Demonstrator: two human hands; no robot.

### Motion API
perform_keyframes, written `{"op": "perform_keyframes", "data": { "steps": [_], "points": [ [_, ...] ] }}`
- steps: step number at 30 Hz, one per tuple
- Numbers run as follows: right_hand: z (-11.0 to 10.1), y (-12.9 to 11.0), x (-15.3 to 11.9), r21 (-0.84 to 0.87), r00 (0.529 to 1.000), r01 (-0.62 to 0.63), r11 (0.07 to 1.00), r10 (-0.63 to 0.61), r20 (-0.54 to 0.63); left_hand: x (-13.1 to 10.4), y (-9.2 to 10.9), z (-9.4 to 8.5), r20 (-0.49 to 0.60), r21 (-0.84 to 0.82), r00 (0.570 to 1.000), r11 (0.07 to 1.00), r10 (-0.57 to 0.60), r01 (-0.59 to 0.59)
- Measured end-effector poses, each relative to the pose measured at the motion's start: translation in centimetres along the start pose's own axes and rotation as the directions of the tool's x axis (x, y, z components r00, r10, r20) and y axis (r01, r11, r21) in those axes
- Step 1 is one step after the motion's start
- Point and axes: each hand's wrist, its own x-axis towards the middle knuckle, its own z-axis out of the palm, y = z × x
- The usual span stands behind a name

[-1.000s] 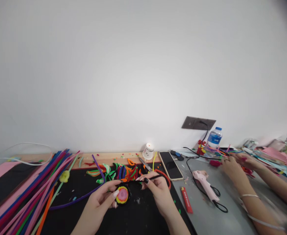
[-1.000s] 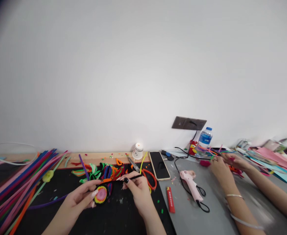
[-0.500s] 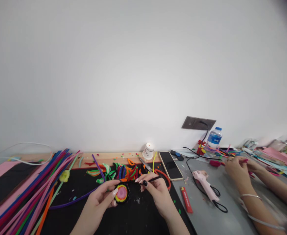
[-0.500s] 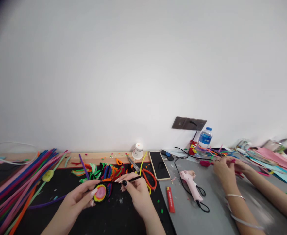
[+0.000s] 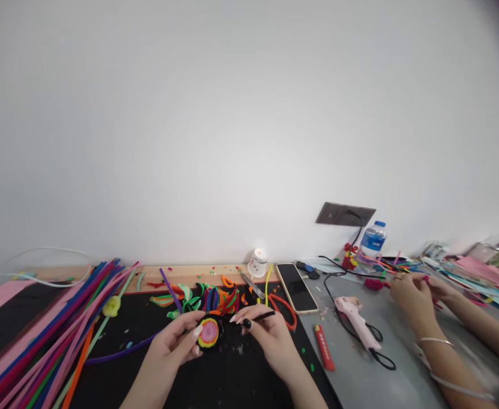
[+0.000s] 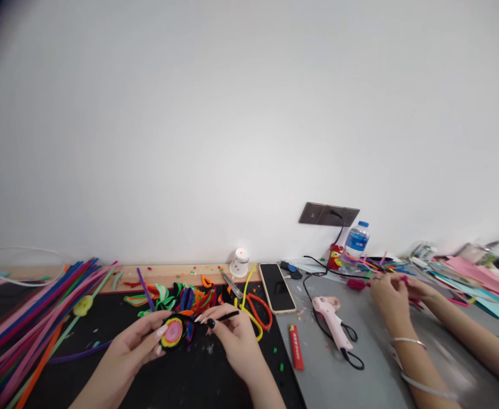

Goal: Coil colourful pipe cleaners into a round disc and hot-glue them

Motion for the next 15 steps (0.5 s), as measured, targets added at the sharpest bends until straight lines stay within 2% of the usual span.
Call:
{"op": "perform_keyframes", "data": {
  "steps": [15],
  "points": [
    [0.56, -0.1, 0.02, -0.005, 1.0, -0.007, 1.0, 0.007, -0.01, 0.33, -0.35, -0.09, -0.021, -0.016, 1.0, 1.0, 0.021, -0.022]
  ]
}}
